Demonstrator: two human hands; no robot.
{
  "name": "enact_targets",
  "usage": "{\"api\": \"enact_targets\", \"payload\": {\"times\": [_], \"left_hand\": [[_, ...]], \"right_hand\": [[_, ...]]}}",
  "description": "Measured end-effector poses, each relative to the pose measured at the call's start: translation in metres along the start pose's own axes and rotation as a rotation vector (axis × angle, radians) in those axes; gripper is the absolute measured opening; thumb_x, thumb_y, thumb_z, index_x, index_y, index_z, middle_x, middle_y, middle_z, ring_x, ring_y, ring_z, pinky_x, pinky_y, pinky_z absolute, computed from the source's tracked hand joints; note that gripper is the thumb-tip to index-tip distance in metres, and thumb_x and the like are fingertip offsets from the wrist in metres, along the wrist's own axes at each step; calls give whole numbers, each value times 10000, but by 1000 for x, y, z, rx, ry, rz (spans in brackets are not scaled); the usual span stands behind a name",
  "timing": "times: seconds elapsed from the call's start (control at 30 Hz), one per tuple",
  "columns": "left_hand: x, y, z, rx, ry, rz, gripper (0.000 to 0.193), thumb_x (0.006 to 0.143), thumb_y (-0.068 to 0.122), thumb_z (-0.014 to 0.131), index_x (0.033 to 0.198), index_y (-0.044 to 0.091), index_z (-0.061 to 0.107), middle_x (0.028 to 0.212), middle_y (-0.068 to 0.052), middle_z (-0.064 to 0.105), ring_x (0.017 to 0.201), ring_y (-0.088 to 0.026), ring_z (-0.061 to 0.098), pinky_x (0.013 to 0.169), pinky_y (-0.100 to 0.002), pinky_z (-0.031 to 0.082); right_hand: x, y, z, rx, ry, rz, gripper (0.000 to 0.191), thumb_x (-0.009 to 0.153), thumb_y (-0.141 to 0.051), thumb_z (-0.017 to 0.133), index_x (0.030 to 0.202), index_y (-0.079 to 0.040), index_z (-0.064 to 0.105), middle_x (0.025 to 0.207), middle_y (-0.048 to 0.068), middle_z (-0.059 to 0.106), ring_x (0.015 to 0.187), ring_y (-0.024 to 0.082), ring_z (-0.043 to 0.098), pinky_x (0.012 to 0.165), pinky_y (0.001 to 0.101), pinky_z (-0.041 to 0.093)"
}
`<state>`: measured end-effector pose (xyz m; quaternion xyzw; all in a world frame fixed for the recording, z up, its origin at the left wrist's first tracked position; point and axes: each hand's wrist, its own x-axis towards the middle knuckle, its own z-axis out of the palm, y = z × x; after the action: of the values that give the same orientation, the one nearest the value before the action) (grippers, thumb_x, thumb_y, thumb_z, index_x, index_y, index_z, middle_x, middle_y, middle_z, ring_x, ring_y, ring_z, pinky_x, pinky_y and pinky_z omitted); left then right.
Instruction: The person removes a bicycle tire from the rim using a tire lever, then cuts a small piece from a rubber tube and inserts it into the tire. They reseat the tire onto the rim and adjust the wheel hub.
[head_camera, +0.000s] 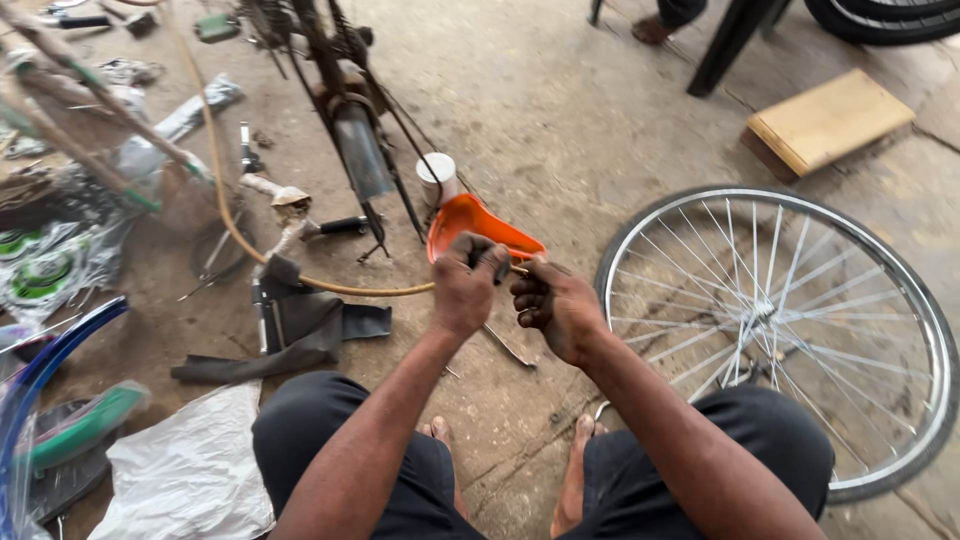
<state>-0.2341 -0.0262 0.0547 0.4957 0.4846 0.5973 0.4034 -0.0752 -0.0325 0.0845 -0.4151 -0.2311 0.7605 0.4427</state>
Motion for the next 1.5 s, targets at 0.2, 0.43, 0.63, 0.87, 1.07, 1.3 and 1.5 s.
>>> {"api": "enact_targets", "payload": {"times": [0.2,0.43,0.63,0.87,1.07,1.3,1.5], "left_hand": [[-1,10,-8,-48,-96,-66,103,1007,147,675,986,47,671,850,-10,701,745,-62,648,637,-225,554],[-2,19,-11,-123,-210,-53,106,1009,139,676,1007,33,671,927,-7,667,833,-69,667,735,-242,593],[-3,10,-10,-111,-177,-4,111,1007,125,681,979,18,691,919,-5,656,816,-84,658,694,-247,571],[-2,5,-12,-121,-129,-44,131,1014,104,666,940,-3,664,824,-20,639,699,-92,614,598,-262,527],[-8,9,-3,-198,-111,-99,167,1020,170,606,911,48,576,722,-10,619,570,-78,586,468,-254,497],[-2,2,0,57,10,75,228,1076,202,618,927,31,592,706,-37,617,606,-90,563,493,-272,473],[-5,1,0,-115,-201,-246,329,1035,397,517,1032,78,600,788,-58,677,609,-130,624,468,-300,528]], "right_hand": [[-3,6,-1,-336,-114,-265,299,911,-49,725,1187,29,642,942,84,703,747,126,633,628,262,532],[-12,0,0,-613,-108,-492,335,910,-126,787,1191,-11,645,1027,76,727,888,104,689,737,252,587],[-11,-1,9,-603,-67,-393,376,857,-109,789,1190,-38,630,999,50,721,864,111,695,715,261,592],[9,5,7,-364,-121,-299,239,828,-41,798,1009,-13,644,898,75,708,799,140,688,678,276,555],[16,6,2,-204,-222,-214,227,840,-19,777,949,-33,579,809,47,621,644,125,597,579,278,505],[7,-7,14,-724,-72,-360,209,887,-126,747,991,-5,611,780,65,647,607,103,593,500,264,492],[6,-9,11,-841,72,-440,210,953,-183,664,1080,-16,665,860,74,700,662,106,642,543,257,547]]}}
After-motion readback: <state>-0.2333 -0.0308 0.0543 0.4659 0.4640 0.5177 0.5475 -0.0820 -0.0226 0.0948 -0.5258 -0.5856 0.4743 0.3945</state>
